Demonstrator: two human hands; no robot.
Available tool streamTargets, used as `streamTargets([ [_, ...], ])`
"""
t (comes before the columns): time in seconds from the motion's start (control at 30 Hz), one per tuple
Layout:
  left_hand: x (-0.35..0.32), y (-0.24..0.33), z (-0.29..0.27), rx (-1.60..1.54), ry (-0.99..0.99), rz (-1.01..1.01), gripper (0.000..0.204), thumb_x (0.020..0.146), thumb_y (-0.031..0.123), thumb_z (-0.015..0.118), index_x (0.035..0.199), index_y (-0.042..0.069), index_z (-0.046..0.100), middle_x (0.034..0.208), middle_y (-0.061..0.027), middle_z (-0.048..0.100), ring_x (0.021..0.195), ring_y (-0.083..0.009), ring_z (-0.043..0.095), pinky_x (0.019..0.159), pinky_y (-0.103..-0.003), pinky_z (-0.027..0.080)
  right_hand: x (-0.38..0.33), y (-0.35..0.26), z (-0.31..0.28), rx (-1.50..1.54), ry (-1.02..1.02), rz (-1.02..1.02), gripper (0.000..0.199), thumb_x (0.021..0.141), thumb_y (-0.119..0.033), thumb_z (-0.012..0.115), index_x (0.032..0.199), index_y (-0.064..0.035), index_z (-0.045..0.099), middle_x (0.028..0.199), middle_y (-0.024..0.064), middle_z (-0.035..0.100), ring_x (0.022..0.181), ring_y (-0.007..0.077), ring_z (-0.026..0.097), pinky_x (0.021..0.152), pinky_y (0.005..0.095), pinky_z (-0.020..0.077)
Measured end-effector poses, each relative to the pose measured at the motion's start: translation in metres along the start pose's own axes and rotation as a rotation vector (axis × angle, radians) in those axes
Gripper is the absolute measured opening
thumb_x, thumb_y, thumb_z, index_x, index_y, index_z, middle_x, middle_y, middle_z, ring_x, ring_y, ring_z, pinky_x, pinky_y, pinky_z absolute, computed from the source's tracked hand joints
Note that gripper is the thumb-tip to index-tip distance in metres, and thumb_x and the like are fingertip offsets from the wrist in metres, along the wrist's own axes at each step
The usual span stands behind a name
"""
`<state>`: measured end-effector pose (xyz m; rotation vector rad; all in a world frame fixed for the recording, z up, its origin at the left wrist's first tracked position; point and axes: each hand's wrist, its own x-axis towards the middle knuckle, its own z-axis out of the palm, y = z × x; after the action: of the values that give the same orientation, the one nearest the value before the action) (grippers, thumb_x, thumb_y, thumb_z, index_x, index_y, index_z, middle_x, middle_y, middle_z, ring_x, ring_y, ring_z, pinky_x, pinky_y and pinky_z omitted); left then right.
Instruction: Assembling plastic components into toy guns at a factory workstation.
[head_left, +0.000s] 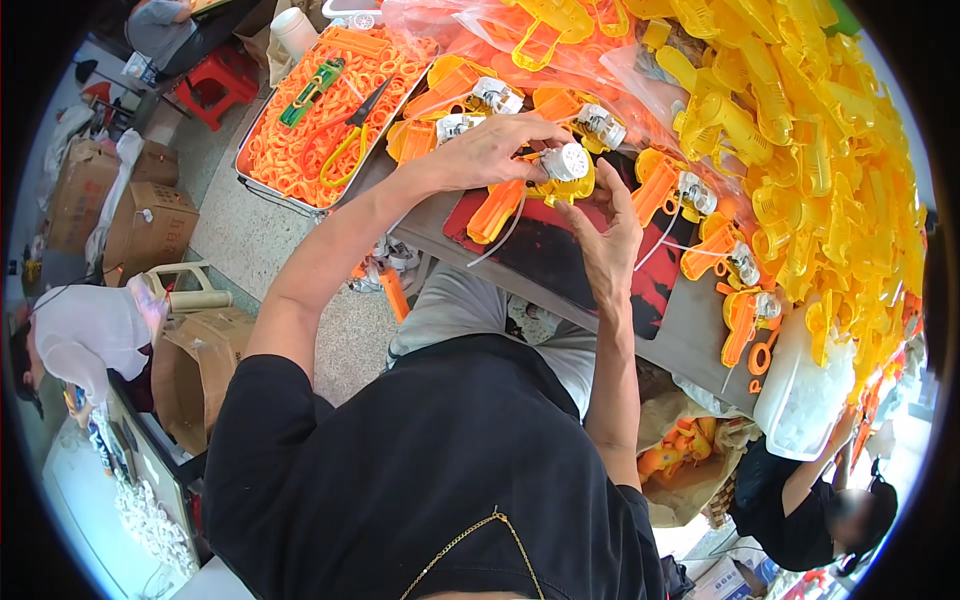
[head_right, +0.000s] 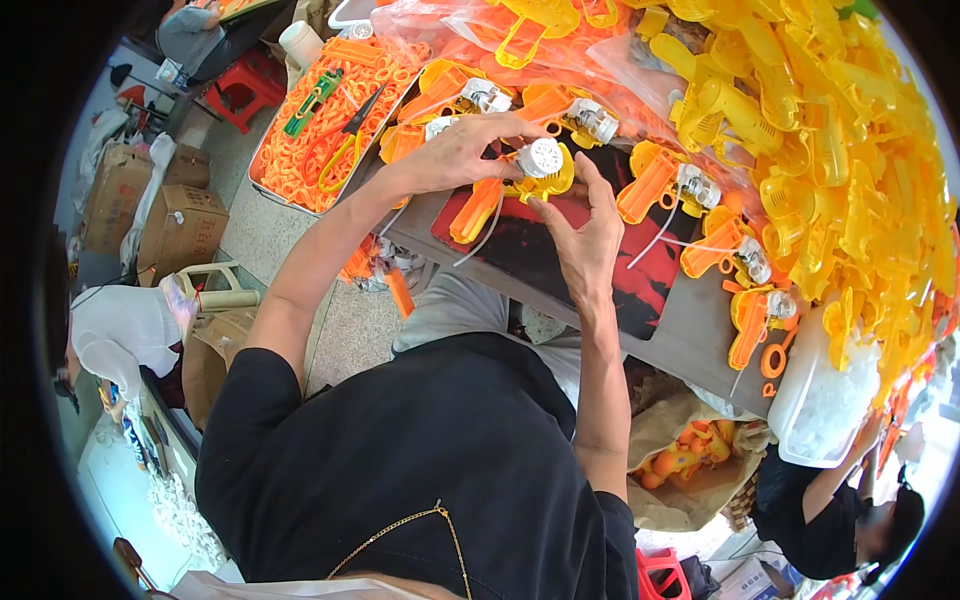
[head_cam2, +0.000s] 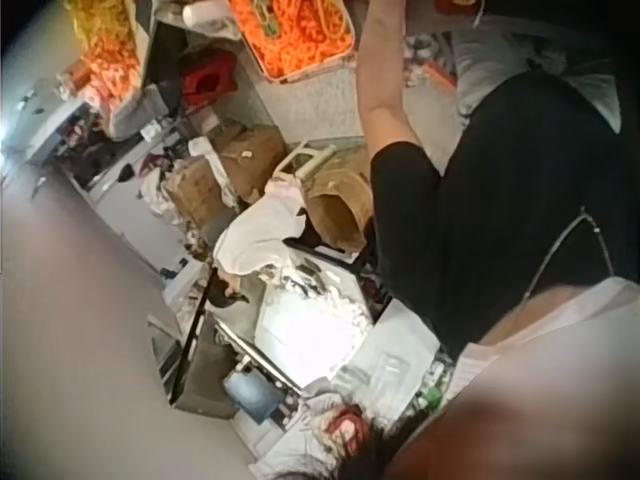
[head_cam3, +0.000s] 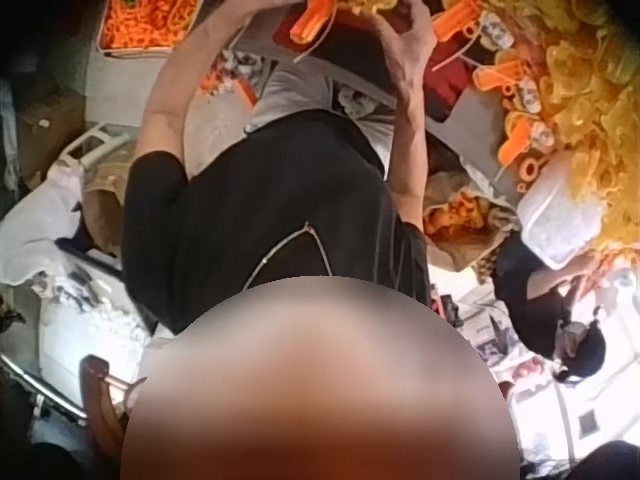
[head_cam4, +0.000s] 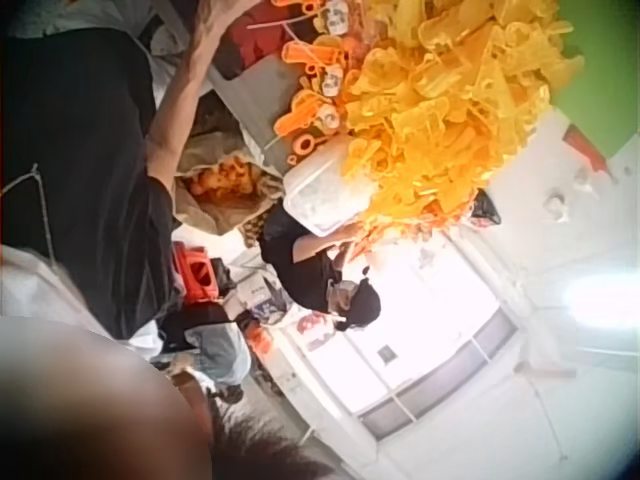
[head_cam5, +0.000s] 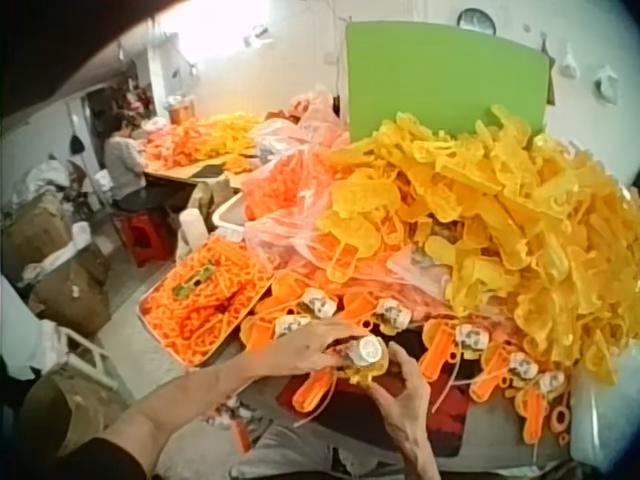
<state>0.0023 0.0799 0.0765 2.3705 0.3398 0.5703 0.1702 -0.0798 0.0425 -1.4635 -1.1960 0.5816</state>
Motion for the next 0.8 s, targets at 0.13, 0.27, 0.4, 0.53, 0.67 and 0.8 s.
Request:
streamTargets([
  [0.13,0.002,0.000,0.001,0.003,-0.013,0.001,0.054,0.083,0.014,0.076,0.135,0.008,0.060,0.130,-0.0121,0.066,0.122,-0.0299,0.062,0.104,-0.042,0.048,0.002,0.006,0.000,-0.023,-0.018,-0.018,0.074,0.085,-0.002,0.080,0.148,0.0037,0.042,0.121,0.0111,0.065,0.105,0.0175,0.066,0.089,0.0290,0.0577],
  [0.27,0.001,0.002,0.000,0.005,-0.014,-0.017,0.053,0.083,0.013,0.075,0.135,0.008,0.060,0.130,-0.0120,0.066,0.120,-0.0293,0.063,0.104,-0.041,0.049,0.009,0.011,0.003,0.200,-0.099,0.026,0.081,0.085,-0.005,0.081,0.152,-0.0002,0.036,0.126,0.0116,0.063,0.112,0.0183,0.064,0.094,0.0309,0.0559],
  [0.4,-0.002,-0.007,-0.002,-0.020,-0.002,0.001,0.051,0.084,0.012,0.075,0.133,0.008,0.061,0.128,-0.0119,0.067,0.117,-0.0287,0.065,0.101,-0.041,0.050,0.014,-0.002,0.001,0.436,-0.246,0.236,0.074,0.085,-0.009,0.082,0.146,-0.0018,0.040,0.133,0.0117,0.060,0.120,0.0198,0.062,0.102,0.0344,0.0520],
  [0.53,0.001,-0.003,-0.006,-0.032,-0.041,0.003,0.050,0.084,0.012,0.074,0.133,0.007,0.061,0.125,-0.0116,0.067,0.114,-0.0282,0.066,0.098,-0.040,0.052,0.011,0.002,0.006,0.457,-0.198,0.132,0.072,0.085,-0.010,0.082,0.144,-0.0023,0.042,0.135,0.0116,0.060,0.123,0.0201,0.060,0.105,0.0348,0.0502],
  [0.67,0.002,0.000,-0.006,-0.001,-0.071,0.038,0.050,0.084,0.011,0.074,0.133,0.007,0.060,0.122,-0.0122,0.067,0.111,-0.0294,0.066,0.095,-0.040,0.053,0.010,0.007,0.007,0.483,-0.190,0.146,0.072,0.086,-0.011,0.082,0.144,-0.0025,0.042,0.136,0.0115,0.059,0.124,0.0197,0.059,0.106,0.0350,0.0492],
  [0.8,0.002,0.002,-0.004,0.059,-0.068,0.058,0.050,0.084,0.013,0.074,0.133,0.006,0.061,0.120,-0.0139,0.069,0.109,-0.0316,0.067,0.093,-0.042,0.053,0.008,0.007,0.008,0.495,-0.171,0.158,0.070,0.086,-0.010,0.081,0.144,-0.0018,0.042,0.135,0.0113,0.059,0.124,0.0197,0.059,0.106,0.0346,0.0495],
])
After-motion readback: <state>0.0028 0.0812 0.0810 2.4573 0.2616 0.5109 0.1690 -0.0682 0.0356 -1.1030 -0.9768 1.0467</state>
